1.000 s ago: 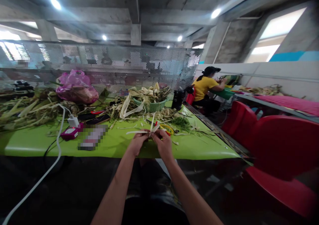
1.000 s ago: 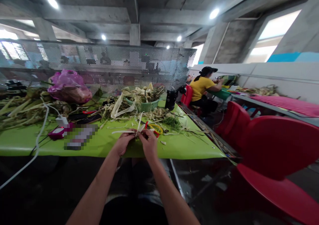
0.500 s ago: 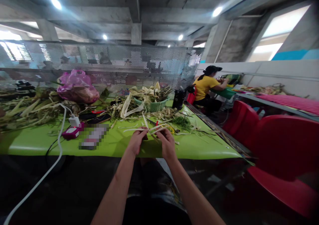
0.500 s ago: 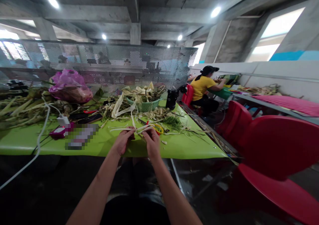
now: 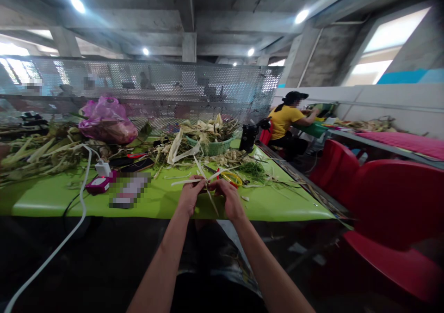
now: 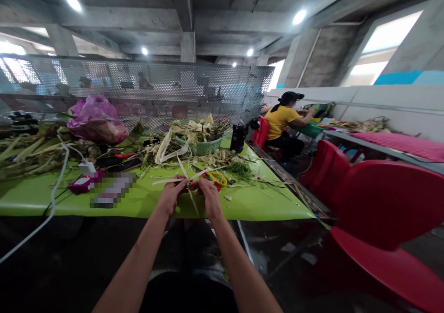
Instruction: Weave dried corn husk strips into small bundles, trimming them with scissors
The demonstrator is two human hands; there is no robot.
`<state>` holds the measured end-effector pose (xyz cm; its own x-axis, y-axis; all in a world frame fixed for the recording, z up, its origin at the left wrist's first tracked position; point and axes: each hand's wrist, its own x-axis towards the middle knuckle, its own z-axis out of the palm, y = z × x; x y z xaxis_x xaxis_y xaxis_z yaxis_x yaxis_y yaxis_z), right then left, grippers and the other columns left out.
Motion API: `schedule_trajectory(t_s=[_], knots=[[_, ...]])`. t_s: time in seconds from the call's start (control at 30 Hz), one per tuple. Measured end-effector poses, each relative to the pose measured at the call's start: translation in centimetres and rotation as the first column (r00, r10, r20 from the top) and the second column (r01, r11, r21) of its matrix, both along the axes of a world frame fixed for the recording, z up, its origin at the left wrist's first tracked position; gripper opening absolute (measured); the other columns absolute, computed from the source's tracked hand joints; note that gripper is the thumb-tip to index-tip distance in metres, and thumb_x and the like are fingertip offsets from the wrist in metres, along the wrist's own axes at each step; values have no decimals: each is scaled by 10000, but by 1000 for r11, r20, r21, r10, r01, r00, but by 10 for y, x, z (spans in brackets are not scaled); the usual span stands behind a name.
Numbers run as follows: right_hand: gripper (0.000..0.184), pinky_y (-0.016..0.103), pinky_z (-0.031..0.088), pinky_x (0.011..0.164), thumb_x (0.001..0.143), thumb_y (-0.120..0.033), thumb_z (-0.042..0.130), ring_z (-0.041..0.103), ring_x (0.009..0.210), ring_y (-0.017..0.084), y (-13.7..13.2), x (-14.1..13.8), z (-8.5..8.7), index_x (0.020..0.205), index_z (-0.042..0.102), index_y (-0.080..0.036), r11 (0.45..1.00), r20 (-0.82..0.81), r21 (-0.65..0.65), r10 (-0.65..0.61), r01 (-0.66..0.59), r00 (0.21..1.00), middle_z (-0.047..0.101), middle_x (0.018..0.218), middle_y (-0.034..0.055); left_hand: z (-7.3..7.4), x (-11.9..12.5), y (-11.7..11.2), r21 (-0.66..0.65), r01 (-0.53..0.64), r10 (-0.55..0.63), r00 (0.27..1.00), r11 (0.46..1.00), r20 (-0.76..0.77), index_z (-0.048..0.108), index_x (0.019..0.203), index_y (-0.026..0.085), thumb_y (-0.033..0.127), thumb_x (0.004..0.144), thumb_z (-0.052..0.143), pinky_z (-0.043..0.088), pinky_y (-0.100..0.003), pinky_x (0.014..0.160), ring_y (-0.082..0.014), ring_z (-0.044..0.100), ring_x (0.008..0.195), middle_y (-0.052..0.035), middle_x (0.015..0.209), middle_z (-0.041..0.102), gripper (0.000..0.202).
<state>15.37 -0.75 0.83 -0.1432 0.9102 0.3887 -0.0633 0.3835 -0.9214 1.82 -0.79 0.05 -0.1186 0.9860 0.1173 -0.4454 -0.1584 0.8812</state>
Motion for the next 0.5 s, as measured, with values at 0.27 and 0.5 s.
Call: schedule_trajectory(t_s=[0.27,0.5], knots=[[179,281,428,630,751,-349,616,548,666,170,2,-13,-10,833,584,-193,958,202,218,-229,184,952,621,776,26,4,1,-3,41,37,-38,999,998,17,609,751,162,334,599,775,455,-284,800,-143,617,769,-24,804,690,283],[103,280,405,617,737,-288,598,536,616,166,4,-11,-11,751,636,-193,976,234,166,-178,141,956,617,671,0,-1,2,1,35,-52,53,998,998,-24,623,738,171,324,636,749,441,-301,850,-165,617,840,-30,820,701,223]])
